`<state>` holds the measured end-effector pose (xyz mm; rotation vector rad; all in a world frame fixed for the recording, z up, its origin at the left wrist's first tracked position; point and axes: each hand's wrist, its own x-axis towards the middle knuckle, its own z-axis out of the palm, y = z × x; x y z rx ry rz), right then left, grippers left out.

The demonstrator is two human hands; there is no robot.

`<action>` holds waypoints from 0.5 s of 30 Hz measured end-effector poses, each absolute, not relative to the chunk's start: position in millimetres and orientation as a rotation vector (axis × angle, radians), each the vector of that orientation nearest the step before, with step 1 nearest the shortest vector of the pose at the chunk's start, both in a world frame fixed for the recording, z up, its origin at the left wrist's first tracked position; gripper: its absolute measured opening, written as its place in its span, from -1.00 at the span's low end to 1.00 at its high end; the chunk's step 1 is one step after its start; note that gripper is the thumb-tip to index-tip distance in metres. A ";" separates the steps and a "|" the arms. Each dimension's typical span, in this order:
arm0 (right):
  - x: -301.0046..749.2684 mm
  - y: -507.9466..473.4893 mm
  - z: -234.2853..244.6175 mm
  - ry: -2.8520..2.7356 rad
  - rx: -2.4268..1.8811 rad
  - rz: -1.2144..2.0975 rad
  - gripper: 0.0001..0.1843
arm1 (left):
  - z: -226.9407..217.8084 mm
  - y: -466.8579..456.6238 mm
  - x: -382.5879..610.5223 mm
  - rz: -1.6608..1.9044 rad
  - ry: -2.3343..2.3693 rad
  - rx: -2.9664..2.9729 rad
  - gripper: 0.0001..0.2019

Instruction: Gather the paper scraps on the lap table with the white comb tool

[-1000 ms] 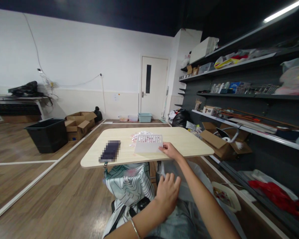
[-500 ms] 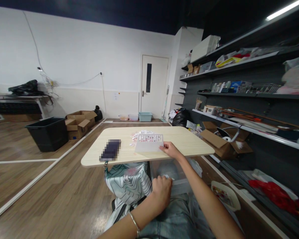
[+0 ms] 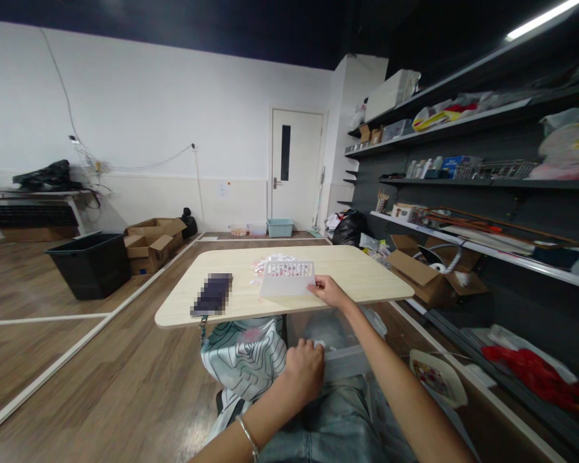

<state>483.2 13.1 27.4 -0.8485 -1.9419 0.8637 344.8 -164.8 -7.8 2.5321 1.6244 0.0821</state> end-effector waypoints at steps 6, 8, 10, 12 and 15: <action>484.1 13.7 26.6 -1.933 -0.845 0.894 -0.50 | 24.3 -194.5 312.1 0.558 1.513 2.577 -0.71; 483.8 13.7 26.6 -1.934 -0.851 0.901 -0.50 | 33.9 -203.3 293.5 0.798 1.503 2.514 -0.76; 483.5 13.3 26.9 -1.935 -0.853 0.895 -0.51 | 39.1 -209.8 274.1 0.981 1.511 2.435 -0.77; 483.4 12.5 27.6 -1.937 -0.848 0.884 -0.52 | 41.8 -215.1 254.6 1.106 1.499 2.349 -0.76; 484.0 11.5 28.9 -1.937 -0.841 0.895 -0.52 | 48.5 -221.2 221.3 1.218 1.481 2.241 -0.69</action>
